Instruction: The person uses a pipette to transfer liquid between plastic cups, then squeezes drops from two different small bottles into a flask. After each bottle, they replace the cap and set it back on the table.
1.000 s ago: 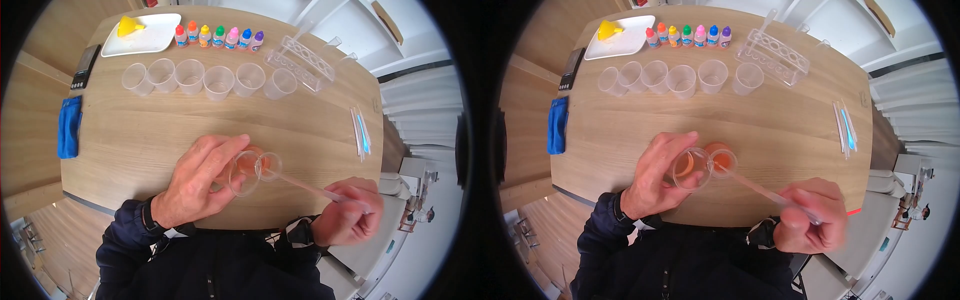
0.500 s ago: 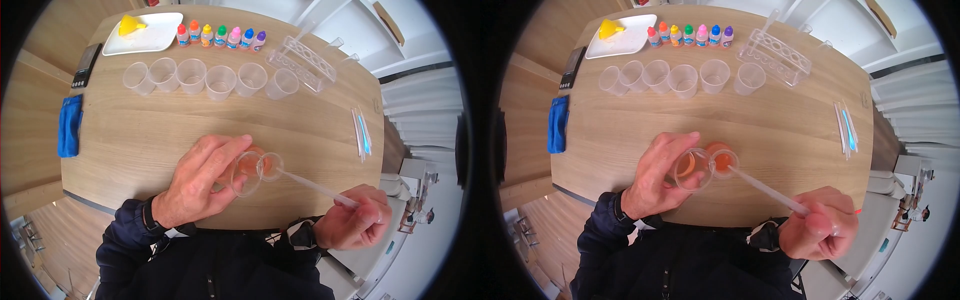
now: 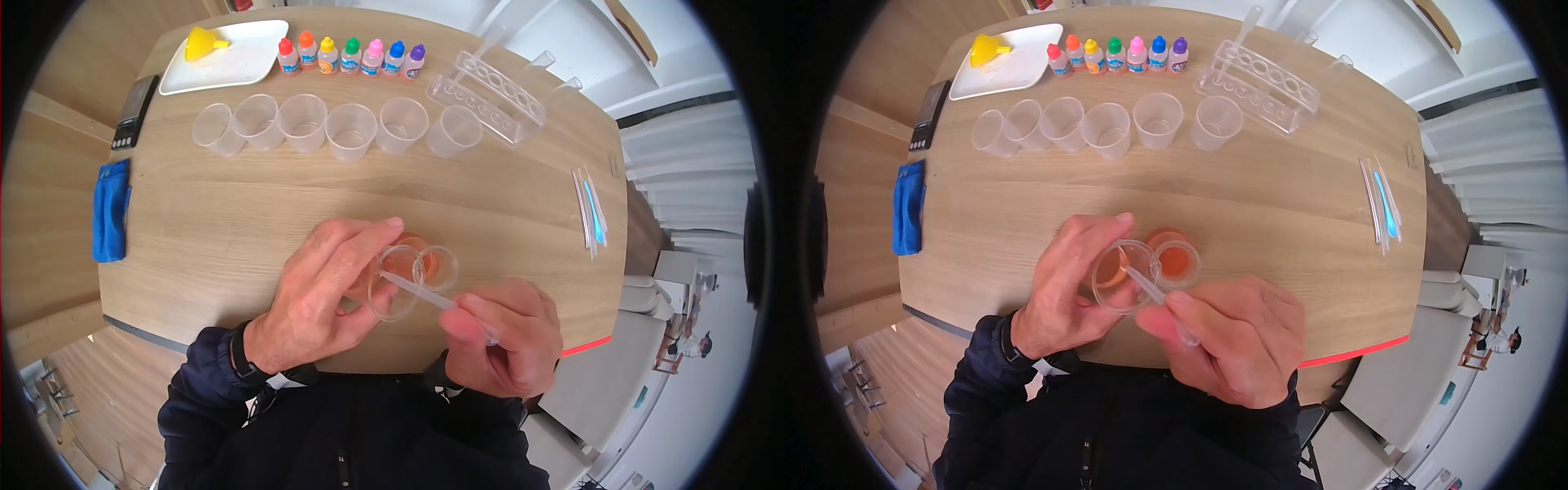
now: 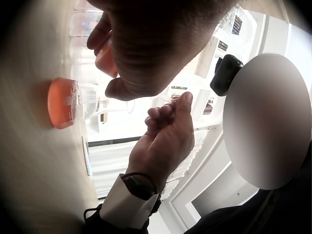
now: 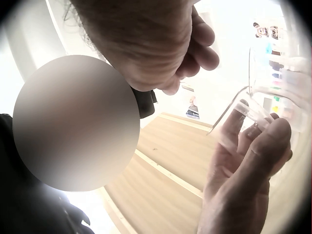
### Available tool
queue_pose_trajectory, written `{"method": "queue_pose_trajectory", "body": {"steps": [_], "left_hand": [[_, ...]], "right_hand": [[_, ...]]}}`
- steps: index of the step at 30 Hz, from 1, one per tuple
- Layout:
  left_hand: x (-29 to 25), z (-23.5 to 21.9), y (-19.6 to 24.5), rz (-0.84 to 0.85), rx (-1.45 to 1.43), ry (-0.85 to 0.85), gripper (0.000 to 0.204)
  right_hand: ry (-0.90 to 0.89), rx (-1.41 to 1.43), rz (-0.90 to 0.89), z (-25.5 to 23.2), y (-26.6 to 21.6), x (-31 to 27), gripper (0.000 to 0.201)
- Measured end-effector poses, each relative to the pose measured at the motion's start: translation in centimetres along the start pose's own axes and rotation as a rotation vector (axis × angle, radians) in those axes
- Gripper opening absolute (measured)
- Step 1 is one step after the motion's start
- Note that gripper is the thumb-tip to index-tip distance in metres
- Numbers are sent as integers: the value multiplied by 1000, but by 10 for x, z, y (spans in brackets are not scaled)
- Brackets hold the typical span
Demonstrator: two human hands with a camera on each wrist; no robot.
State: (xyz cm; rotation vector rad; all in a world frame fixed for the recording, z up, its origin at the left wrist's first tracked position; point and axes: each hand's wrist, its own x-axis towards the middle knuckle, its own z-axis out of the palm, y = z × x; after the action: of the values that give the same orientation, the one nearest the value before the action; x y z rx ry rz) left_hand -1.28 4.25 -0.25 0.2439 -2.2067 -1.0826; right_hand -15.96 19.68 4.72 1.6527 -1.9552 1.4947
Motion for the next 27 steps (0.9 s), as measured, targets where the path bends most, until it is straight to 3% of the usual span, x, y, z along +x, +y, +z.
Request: {"method": "queue_pose_trajectory", "body": {"steps": [27], "left_hand": [[0, 0, -1, 5, 7, 3, 76]], "right_hand": [[-28, 115, 47, -1, 11, -2, 52]]}}
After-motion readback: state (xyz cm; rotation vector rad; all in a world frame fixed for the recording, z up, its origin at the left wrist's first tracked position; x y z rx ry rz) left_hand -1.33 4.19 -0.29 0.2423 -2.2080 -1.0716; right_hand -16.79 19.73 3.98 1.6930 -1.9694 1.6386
